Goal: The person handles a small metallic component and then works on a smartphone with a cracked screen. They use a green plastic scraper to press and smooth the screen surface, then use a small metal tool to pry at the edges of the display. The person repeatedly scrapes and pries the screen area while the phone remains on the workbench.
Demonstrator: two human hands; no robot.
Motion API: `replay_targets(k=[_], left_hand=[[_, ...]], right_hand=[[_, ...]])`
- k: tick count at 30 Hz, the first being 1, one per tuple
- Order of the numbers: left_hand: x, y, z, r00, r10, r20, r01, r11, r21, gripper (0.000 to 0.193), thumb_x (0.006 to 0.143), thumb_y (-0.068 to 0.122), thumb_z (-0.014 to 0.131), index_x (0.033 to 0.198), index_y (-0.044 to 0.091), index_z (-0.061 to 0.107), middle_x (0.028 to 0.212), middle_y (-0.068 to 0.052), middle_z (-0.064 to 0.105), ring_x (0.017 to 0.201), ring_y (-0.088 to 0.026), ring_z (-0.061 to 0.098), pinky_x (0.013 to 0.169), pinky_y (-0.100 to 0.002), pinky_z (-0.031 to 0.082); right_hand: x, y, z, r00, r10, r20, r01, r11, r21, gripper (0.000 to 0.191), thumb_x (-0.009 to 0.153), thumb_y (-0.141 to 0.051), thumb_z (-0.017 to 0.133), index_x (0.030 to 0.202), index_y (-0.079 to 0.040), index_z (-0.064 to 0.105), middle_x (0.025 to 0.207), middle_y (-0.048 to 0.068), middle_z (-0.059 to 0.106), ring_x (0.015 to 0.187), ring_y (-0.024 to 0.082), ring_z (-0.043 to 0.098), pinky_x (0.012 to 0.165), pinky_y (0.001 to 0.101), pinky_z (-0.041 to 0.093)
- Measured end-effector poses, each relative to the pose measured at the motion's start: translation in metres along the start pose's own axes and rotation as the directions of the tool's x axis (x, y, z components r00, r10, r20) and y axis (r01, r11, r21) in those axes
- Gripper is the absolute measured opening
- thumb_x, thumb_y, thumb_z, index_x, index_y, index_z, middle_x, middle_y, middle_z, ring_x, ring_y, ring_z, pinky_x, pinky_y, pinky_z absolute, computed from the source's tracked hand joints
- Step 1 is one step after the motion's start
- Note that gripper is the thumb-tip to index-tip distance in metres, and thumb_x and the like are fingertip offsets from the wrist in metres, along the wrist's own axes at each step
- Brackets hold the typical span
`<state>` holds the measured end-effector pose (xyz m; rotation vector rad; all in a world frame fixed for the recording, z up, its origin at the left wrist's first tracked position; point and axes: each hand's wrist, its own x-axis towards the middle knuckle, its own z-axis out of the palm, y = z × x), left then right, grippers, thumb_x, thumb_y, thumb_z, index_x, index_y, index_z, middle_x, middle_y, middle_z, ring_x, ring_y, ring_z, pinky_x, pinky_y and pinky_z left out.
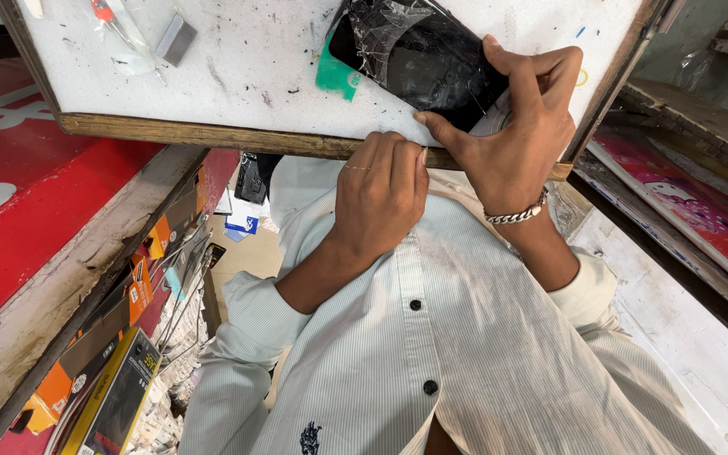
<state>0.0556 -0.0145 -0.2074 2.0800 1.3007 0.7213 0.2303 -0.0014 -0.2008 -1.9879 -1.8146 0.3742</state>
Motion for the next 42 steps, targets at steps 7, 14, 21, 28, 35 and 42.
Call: replay_targets(k=[7, 14, 21, 28, 35, 42], left_hand=[[-0.0007, 0.0017, 0.0004, 1.0, 0.008, -0.003, -0.008, 1.0, -0.013, 0.015, 0.096, 0.0, 0.068, 0.089, 0.0, 0.055, 0.086, -0.015, 0.058, 0.077, -0.026, 0.06, 0.067, -0.037, 0.051], [-0.0007, 0.0029, 0.0003, 1.0, 0.01, 0.0, -0.01, 1.0, -0.001, 0.016, 0.095, 0.0, 0.068, 0.088, 0.0, 0.054, 0.085, -0.015, 0.058, 0.077, -0.026, 0.059, 0.068, -0.037, 0.052], [-0.0017, 0.0047, 0.0019, 1.0, 0.01, -0.002, -0.01, 1.0, -0.006, 0.017, 0.095, 0.001, 0.069, 0.088, 0.0, 0.054, 0.085, -0.014, 0.057, 0.077, -0.026, 0.059, 0.068, -0.037, 0.052], [-0.0047, 0.0041, 0.0038, 1.0, 0.014, -0.001, -0.014, 1.0, -0.011, 0.017, 0.097, 0.001, 0.069, 0.087, 0.0, 0.055, 0.085, -0.014, 0.058, 0.076, -0.025, 0.059, 0.067, -0.036, 0.051], [-0.0053, 0.005, 0.0048, 1.0, 0.016, -0.005, -0.017, 1.0, -0.024, 0.016, 0.097, 0.001, 0.069, 0.088, 0.0, 0.056, 0.086, -0.014, 0.059, 0.077, -0.024, 0.06, 0.067, -0.035, 0.052], [-0.0046, 0.0081, 0.0041, 1.0, 0.006, 0.007, -0.006, 1.0, -0.011, 0.017, 0.096, 0.0, 0.071, 0.087, 0.0, 0.056, 0.084, -0.014, 0.058, 0.075, -0.025, 0.059, 0.066, -0.036, 0.052]], right_hand=[[0.0, 0.0014, -0.0003, 1.0, -0.007, 0.004, 0.007, 1.0, 0.003, 0.083, 0.06, -0.042, 0.108, 0.125, -0.006, 0.07, 0.116, 0.006, 0.044, 0.098, 0.017, 0.057, 0.08, 0.0311, 0.056], [-0.0002, 0.0025, 0.0005, 1.0, -0.018, -0.003, 0.018, 1.0, 0.0, 0.084, 0.059, -0.042, 0.108, 0.124, -0.006, 0.07, 0.111, 0.006, 0.044, 0.098, 0.018, 0.057, 0.079, 0.0315, 0.056], [-0.0008, 0.0036, 0.001, 1.0, -0.01, -0.004, 0.01, 1.0, 0.0, 0.084, 0.059, -0.043, 0.108, 0.125, -0.006, 0.071, 0.114, 0.006, 0.044, 0.097, 0.017, 0.056, 0.078, 0.0313, 0.055], [-0.0016, 0.0038, 0.0018, 1.0, -0.012, -0.004, 0.012, 1.0, 0.01, 0.084, 0.059, -0.043, 0.108, 0.125, -0.007, 0.071, 0.11, 0.006, 0.044, 0.097, 0.017, 0.056, 0.078, 0.0313, 0.055], [-0.0011, 0.005, 0.0025, 1.0, -0.007, -0.004, 0.007, 1.0, 0.002, 0.084, 0.059, -0.044, 0.108, 0.125, -0.007, 0.071, 0.115, 0.005, 0.044, 0.096, 0.016, 0.056, 0.078, 0.0306, 0.056], [-0.0015, 0.0034, 0.0011, 1.0, -0.011, -0.001, 0.011, 1.0, 0.007, 0.084, 0.06, -0.043, 0.108, 0.126, -0.007, 0.07, 0.112, 0.006, 0.043, 0.098, 0.017, 0.056, 0.078, 0.0315, 0.055]])
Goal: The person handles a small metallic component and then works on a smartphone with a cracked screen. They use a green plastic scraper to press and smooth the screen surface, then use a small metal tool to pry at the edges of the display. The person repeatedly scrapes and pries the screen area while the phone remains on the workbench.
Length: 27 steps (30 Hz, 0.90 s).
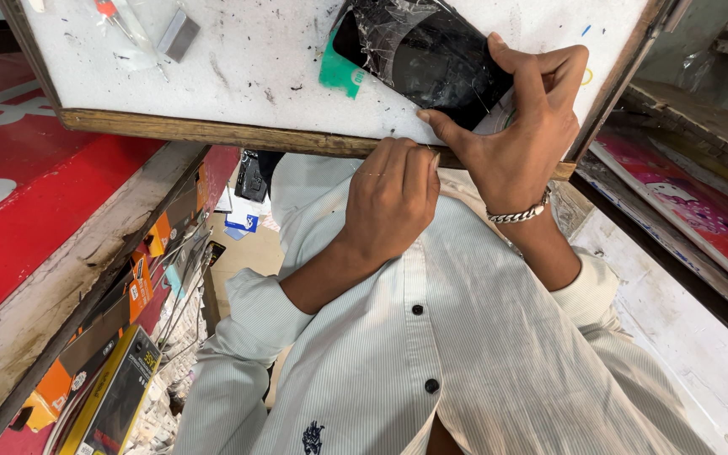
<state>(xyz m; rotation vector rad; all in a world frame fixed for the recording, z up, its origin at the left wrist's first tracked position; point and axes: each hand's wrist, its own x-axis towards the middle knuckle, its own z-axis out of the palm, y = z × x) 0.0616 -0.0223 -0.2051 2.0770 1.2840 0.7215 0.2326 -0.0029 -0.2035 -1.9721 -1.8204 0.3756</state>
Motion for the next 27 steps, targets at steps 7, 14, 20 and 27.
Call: replay_targets(k=[7, 14, 20, 27], left_hand=[[-0.0013, 0.0003, 0.0006, 1.0, 0.018, -0.019, -0.018, 1.0, -0.002, 0.015, 0.096, 0.0, 0.068, 0.088, 0.0, 0.055, 0.087, -0.015, 0.059, 0.078, -0.026, 0.06, 0.069, -0.036, 0.053], [-0.0032, -0.0002, 0.0022, 1.0, 0.025, -0.006, -0.025, 1.0, -0.003, 0.015, 0.096, 0.0, 0.068, 0.087, 0.0, 0.056, 0.085, -0.015, 0.058, 0.076, -0.026, 0.06, 0.067, -0.036, 0.052], [-0.0035, 0.0001, 0.0045, 0.999, 0.033, -0.01, -0.033, 0.999, -0.001, 0.014, 0.097, -0.001, 0.068, 0.088, -0.001, 0.057, 0.085, -0.015, 0.059, 0.075, -0.024, 0.06, 0.064, -0.035, 0.052], [-0.0031, 0.0021, 0.0019, 1.0, 0.021, 0.004, -0.021, 1.0, -0.011, 0.015, 0.095, -0.002, 0.068, 0.086, 0.0, 0.056, 0.084, -0.014, 0.058, 0.075, -0.024, 0.059, 0.064, -0.036, 0.052]], right_hand=[[-0.0002, -0.0002, -0.0012, 1.0, 0.001, 0.001, -0.001, 1.0, -0.001, 0.084, 0.062, -0.044, 0.108, 0.127, -0.007, 0.069, 0.11, 0.006, 0.043, 0.098, 0.018, 0.055, 0.079, 0.0319, 0.054], [-0.0007, 0.0003, -0.0005, 1.0, -0.003, 0.004, 0.003, 1.0, 0.004, 0.085, 0.062, -0.045, 0.108, 0.127, -0.007, 0.069, 0.111, 0.006, 0.042, 0.097, 0.017, 0.055, 0.079, 0.0318, 0.055], [-0.0001, 0.0012, -0.0002, 1.0, -0.008, 0.001, 0.008, 1.0, -0.001, 0.085, 0.062, -0.044, 0.107, 0.127, -0.006, 0.069, 0.111, 0.006, 0.043, 0.098, 0.017, 0.055, 0.079, 0.0316, 0.055], [0.0, -0.0001, -0.0009, 1.0, -0.006, 0.005, 0.006, 1.0, -0.001, 0.085, 0.062, -0.045, 0.107, 0.127, -0.006, 0.069, 0.11, 0.006, 0.042, 0.097, 0.017, 0.053, 0.078, 0.0315, 0.054]])
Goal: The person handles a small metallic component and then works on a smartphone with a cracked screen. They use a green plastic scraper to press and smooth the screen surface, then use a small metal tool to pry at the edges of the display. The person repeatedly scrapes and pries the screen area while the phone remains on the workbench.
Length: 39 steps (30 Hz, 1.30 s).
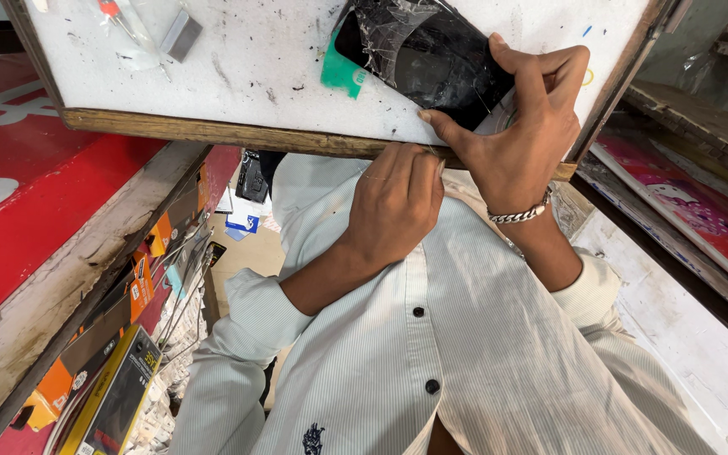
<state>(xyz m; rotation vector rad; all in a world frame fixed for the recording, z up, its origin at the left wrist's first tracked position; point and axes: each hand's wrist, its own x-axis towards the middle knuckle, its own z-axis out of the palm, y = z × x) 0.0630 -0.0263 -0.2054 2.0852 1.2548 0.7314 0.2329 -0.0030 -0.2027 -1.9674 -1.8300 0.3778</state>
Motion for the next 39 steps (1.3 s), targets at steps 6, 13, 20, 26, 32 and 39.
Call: replay_targets(k=[6, 13, 20, 26, 32, 39], left_hand=[[0.0, 0.0012, -0.0005, 1.0, 0.016, -0.01, -0.015, 1.0, 0.01, 0.015, 0.095, -0.002, 0.068, 0.086, 0.0, 0.056, 0.084, -0.014, 0.057, 0.075, -0.025, 0.059, 0.064, -0.036, 0.052], [0.001, 0.0023, -0.0012, 1.0, 0.016, 0.001, -0.016, 1.0, -0.009, 0.014, 0.095, -0.001, 0.067, 0.087, -0.001, 0.056, 0.083, -0.013, 0.057, 0.076, -0.025, 0.059, 0.065, -0.036, 0.052], [0.0005, 0.0036, -0.001, 1.0, 0.027, 0.003, -0.027, 1.0, 0.007, 0.015, 0.097, 0.0, 0.067, 0.086, 0.0, 0.057, 0.083, -0.013, 0.057, 0.076, -0.024, 0.058, 0.065, -0.035, 0.053], [0.0002, 0.0023, -0.0002, 0.999, 0.037, 0.021, -0.037, 0.999, 0.012, 0.015, 0.096, 0.001, 0.067, 0.085, 0.0, 0.057, 0.08, -0.013, 0.057, 0.074, -0.023, 0.058, 0.062, -0.034, 0.052], [-0.002, 0.004, -0.0005, 0.999, 0.037, 0.035, -0.038, 0.999, 0.011, 0.016, 0.095, 0.0, 0.067, 0.083, 0.0, 0.057, 0.08, -0.013, 0.058, 0.073, -0.022, 0.057, 0.059, -0.034, 0.051], [-0.0047, 0.0029, 0.0005, 0.997, 0.068, 0.029, -0.069, 0.997, 0.016, 0.01, 0.091, -0.003, 0.067, 0.086, -0.002, 0.058, 0.085, -0.015, 0.061, 0.075, -0.022, 0.058, 0.064, -0.033, 0.053]], right_hand=[[-0.0003, 0.0002, -0.0007, 1.0, 0.006, 0.006, -0.006, 1.0, -0.006, 0.084, 0.062, -0.046, 0.107, 0.126, -0.005, 0.069, 0.11, 0.006, 0.042, 0.097, 0.017, 0.053, 0.078, 0.0315, 0.053], [0.0005, -0.0004, -0.0006, 1.0, -0.004, -0.006, 0.004, 1.0, -0.008, 0.083, 0.062, -0.045, 0.107, 0.125, -0.005, 0.069, 0.109, 0.006, 0.042, 0.096, 0.018, 0.053, 0.077, 0.0325, 0.052], [-0.0013, 0.0004, -0.001, 1.0, 0.006, 0.004, -0.006, 1.0, 0.004, 0.084, 0.064, -0.045, 0.11, 0.126, -0.006, 0.069, 0.11, 0.006, 0.042, 0.095, 0.017, 0.053, 0.08, 0.0324, 0.053], [-0.0007, 0.0013, 0.0007, 1.0, 0.001, -0.005, -0.001, 1.0, 0.01, 0.084, 0.063, -0.045, 0.107, 0.126, -0.006, 0.069, 0.11, 0.005, 0.042, 0.095, 0.017, 0.053, 0.079, 0.0325, 0.052], [-0.0013, -0.0011, -0.0015, 1.0, 0.009, 0.001, -0.009, 1.0, 0.01, 0.083, 0.064, -0.044, 0.109, 0.127, -0.007, 0.069, 0.11, 0.006, 0.042, 0.094, 0.017, 0.053, 0.08, 0.0333, 0.052], [0.0, -0.0038, -0.0025, 1.0, 0.009, 0.0, -0.009, 1.0, 0.009, 0.084, 0.064, -0.042, 0.112, 0.127, -0.007, 0.069, 0.111, 0.006, 0.042, 0.097, 0.019, 0.054, 0.081, 0.0344, 0.052]])
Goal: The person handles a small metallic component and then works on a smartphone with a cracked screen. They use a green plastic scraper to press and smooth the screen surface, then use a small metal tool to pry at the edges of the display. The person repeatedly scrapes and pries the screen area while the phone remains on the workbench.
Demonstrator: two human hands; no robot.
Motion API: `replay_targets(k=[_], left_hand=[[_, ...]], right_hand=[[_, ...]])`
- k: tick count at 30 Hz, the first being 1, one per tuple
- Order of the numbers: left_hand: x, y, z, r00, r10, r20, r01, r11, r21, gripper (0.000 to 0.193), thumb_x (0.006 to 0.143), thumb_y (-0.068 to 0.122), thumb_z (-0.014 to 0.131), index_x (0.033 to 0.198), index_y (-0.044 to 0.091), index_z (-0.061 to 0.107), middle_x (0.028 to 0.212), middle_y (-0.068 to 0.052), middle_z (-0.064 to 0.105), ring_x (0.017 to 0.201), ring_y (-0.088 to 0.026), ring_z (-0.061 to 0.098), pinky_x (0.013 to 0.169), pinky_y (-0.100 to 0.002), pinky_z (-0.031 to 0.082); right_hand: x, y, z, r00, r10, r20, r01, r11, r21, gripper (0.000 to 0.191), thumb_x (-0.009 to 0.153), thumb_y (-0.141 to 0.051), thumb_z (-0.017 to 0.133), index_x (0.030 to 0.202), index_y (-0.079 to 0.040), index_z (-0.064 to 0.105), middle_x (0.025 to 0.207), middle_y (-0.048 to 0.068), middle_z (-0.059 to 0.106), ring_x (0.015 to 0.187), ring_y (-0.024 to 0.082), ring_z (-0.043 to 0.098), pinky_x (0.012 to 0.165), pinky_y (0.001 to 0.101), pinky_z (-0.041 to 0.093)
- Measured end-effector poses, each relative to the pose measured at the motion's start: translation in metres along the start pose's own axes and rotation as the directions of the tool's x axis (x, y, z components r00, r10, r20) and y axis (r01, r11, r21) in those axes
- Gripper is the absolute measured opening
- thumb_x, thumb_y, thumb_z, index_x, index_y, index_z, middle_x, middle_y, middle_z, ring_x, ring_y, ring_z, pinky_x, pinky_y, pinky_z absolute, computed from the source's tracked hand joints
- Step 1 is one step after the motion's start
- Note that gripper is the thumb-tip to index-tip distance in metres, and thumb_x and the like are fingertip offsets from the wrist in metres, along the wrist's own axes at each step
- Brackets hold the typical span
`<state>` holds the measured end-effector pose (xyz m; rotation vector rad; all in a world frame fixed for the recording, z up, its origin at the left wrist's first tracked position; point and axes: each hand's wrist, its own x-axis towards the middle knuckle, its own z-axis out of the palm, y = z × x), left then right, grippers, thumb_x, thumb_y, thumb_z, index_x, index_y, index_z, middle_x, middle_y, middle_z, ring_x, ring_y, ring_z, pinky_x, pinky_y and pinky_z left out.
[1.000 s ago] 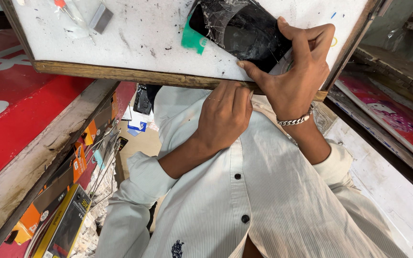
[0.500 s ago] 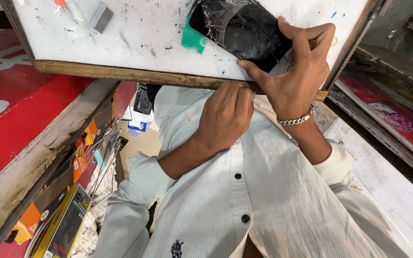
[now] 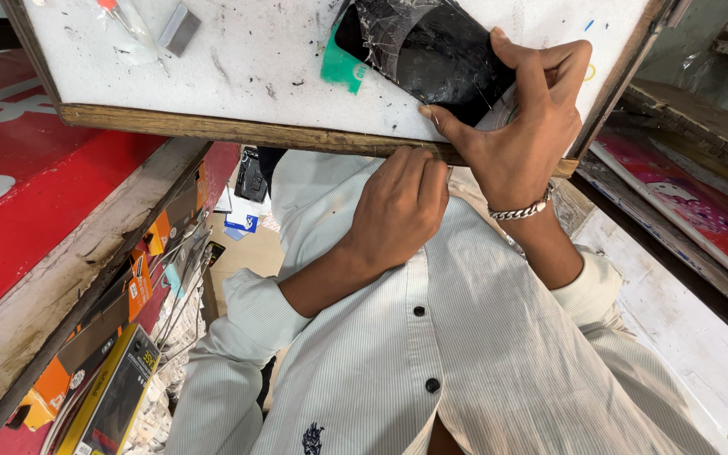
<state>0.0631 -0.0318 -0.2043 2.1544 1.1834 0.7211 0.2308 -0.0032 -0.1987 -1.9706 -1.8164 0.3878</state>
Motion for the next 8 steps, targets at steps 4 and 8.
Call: replay_targets(k=[4, 8], left_hand=[[-0.0027, -0.0001, 0.0004, 1.0, 0.0, 0.019, 0.0, 1.0, -0.004, 0.011, 0.091, -0.003, 0.068, 0.086, -0.002, 0.057, 0.084, -0.015, 0.06, 0.074, -0.022, 0.058, 0.064, -0.034, 0.053], [-0.0045, 0.0002, 0.0012, 0.999, 0.003, 0.037, -0.003, 1.0, -0.01, 0.011, 0.091, -0.003, 0.068, 0.087, -0.002, 0.058, 0.085, -0.015, 0.06, 0.074, -0.022, 0.058, 0.064, -0.034, 0.053]], right_hand=[[0.0004, -0.0008, 0.0005, 1.0, 0.008, 0.0, -0.008, 1.0, -0.011, 0.084, 0.061, -0.041, 0.112, 0.125, -0.006, 0.069, 0.109, 0.006, 0.043, 0.098, 0.019, 0.054, 0.08, 0.0345, 0.052], [0.0003, -0.0015, 0.0003, 1.0, -0.001, -0.007, 0.001, 1.0, -0.004, 0.083, 0.063, -0.042, 0.11, 0.126, -0.006, 0.07, 0.11, 0.006, 0.044, 0.095, 0.018, 0.054, 0.08, 0.034, 0.052]])
